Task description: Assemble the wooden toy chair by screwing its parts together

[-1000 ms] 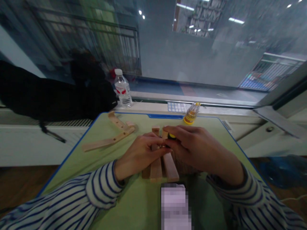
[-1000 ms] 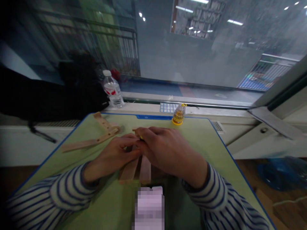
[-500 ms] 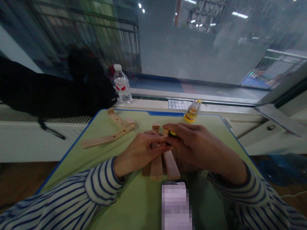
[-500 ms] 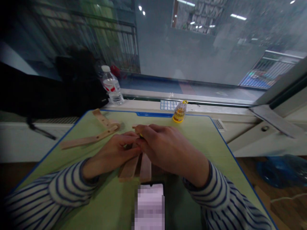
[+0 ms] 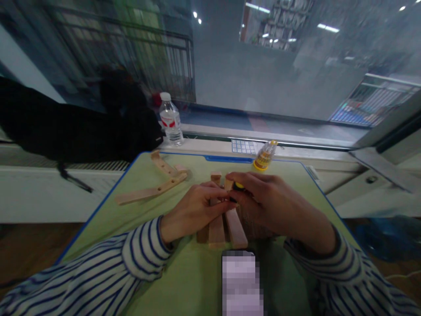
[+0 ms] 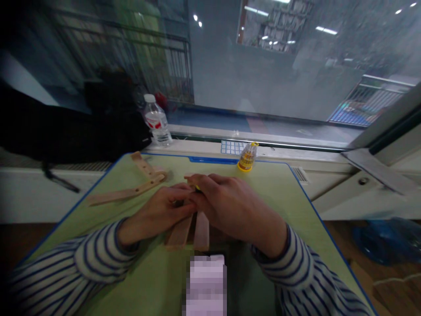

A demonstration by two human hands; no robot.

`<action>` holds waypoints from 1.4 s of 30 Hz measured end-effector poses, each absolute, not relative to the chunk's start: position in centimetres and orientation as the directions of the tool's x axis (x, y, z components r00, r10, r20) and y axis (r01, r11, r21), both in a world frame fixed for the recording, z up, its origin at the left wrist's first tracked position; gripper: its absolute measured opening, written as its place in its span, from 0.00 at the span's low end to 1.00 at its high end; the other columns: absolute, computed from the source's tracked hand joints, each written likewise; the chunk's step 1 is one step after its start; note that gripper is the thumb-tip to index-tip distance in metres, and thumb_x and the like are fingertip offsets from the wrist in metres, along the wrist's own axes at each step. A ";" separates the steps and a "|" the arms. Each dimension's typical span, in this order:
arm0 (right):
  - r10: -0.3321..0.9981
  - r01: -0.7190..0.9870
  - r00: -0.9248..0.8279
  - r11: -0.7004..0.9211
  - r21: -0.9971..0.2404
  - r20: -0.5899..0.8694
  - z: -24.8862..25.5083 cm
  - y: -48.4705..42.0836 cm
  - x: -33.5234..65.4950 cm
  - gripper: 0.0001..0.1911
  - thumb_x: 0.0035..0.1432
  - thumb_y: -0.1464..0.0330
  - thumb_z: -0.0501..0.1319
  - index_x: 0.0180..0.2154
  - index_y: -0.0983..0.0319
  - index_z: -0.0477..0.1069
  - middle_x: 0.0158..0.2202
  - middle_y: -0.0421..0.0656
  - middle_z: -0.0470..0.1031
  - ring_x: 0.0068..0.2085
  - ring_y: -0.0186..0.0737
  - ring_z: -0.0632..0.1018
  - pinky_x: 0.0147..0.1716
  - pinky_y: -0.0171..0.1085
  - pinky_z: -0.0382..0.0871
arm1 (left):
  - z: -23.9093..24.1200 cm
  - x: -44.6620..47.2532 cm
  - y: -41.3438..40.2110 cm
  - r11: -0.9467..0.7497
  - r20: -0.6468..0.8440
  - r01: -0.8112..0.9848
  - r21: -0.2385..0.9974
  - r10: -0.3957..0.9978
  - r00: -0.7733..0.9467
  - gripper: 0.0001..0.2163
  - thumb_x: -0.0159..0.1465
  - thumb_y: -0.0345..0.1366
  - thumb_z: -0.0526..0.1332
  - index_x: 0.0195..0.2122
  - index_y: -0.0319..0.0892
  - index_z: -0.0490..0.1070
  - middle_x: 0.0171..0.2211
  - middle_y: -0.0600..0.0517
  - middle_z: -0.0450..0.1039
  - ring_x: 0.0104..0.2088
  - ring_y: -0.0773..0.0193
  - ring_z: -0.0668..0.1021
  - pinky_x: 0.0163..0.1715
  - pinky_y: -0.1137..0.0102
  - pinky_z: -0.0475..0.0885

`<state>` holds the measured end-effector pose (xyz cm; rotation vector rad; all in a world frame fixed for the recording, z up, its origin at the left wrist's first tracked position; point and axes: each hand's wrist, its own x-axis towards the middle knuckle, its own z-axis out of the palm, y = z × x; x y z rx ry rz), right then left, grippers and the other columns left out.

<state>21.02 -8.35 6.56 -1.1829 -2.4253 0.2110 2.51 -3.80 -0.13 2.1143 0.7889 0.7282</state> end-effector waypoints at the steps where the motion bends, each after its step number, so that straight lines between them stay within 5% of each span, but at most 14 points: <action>1: 0.774 0.706 -0.546 0.631 -0.320 0.321 6.6 -8.3 21.1 0.16 0.66 0.67 0.52 0.52 0.64 0.66 0.49 0.47 0.75 0.47 0.41 0.77 0.46 0.39 0.69 | 0.0 2.6 -3.9 -0.527 0.236 0.305 0.793 0.727 0.645 0.08 0.63 0.37 0.60 0.39 0.47 0.78 0.35 0.54 0.77 0.37 0.66 0.76 0.41 0.71 0.69; 6: 0.758 0.691 -0.482 0.637 -0.340 0.440 7.8 -8.7 22.3 0.11 0.63 0.67 0.56 0.46 0.62 0.69 0.39 0.43 0.78 0.37 0.36 0.79 0.36 0.34 0.70 | 1.5 2.4 -4.4 -0.536 0.233 0.342 0.772 0.739 0.632 0.14 0.63 0.40 0.60 0.49 0.47 0.73 0.34 0.55 0.76 0.33 0.67 0.75 0.36 0.73 0.70; 12: 0.757 0.733 -0.234 0.550 -0.402 0.610 8.4 -10.4 24.7 0.10 0.61 0.65 0.57 0.44 0.61 0.69 0.41 0.45 0.77 0.35 0.37 0.78 0.31 0.35 0.70 | 3.3 0.8 -4.8 -0.573 0.349 0.387 0.722 0.785 0.512 0.15 0.65 0.43 0.57 0.49 0.46 0.73 0.47 0.50 0.76 0.45 0.61 0.76 0.44 0.67 0.71; 17: 0.851 0.690 -0.041 0.404 -0.601 0.524 5.2 -12.7 27.8 0.13 0.58 0.67 0.61 0.46 0.59 0.69 0.41 0.45 0.77 0.38 0.39 0.78 0.35 0.38 0.73 | 4.0 -0.7 -5.8 -0.585 0.304 0.499 0.639 0.789 0.534 0.14 0.66 0.43 0.55 0.49 0.47 0.74 0.45 0.50 0.77 0.40 0.62 0.77 0.35 0.70 0.72; 21: 0.877 0.368 0.207 0.341 -0.865 0.433 0.7 -14.3 28.7 0.12 0.54 0.65 0.65 0.41 0.57 0.68 0.45 0.46 0.76 0.45 0.44 0.78 0.46 0.47 0.72 | 2.7 -1.7 -7.6 -0.499 0.216 0.590 0.635 0.848 0.485 0.19 0.63 0.45 0.58 0.55 0.48 0.67 0.50 0.50 0.74 0.44 0.59 0.77 0.36 0.68 0.73; 31: 0.880 0.172 0.335 0.293 -0.940 0.336 -4.6 -15.2 26.4 0.11 0.57 0.61 0.62 0.39 0.58 0.67 0.48 0.49 0.76 0.44 0.45 0.79 0.44 0.48 0.74 | -2.3 -2.7 -10.3 -0.463 0.110 0.539 0.704 0.821 0.561 0.37 0.57 0.43 0.65 0.65 0.51 0.49 0.65 0.47 0.54 0.62 0.50 0.62 0.61 0.51 0.58; 36: 0.892 0.155 0.327 0.275 -0.949 0.312 -4.3 -15.0 25.8 0.11 0.57 0.61 0.62 0.39 0.58 0.66 0.48 0.50 0.75 0.43 0.45 0.79 0.42 0.48 0.75 | -3.2 -2.2 -9.5 -0.486 0.116 0.525 0.698 0.801 0.587 0.36 0.61 0.41 0.62 0.66 0.51 0.43 0.67 0.47 0.48 0.65 0.54 0.56 0.64 0.51 0.52; 42: 0.897 0.161 0.314 0.272 -0.949 0.311 -4.6 -13.8 24.9 0.11 0.57 0.60 0.61 0.39 0.59 0.66 0.47 0.50 0.75 0.43 0.45 0.79 0.42 0.49 0.74 | -3.5 -2.2 -7.8 -0.493 0.169 0.475 0.729 0.802 0.573 0.33 0.61 0.39 0.61 0.65 0.47 0.48 0.66 0.45 0.51 0.64 0.54 0.58 0.63 0.52 0.54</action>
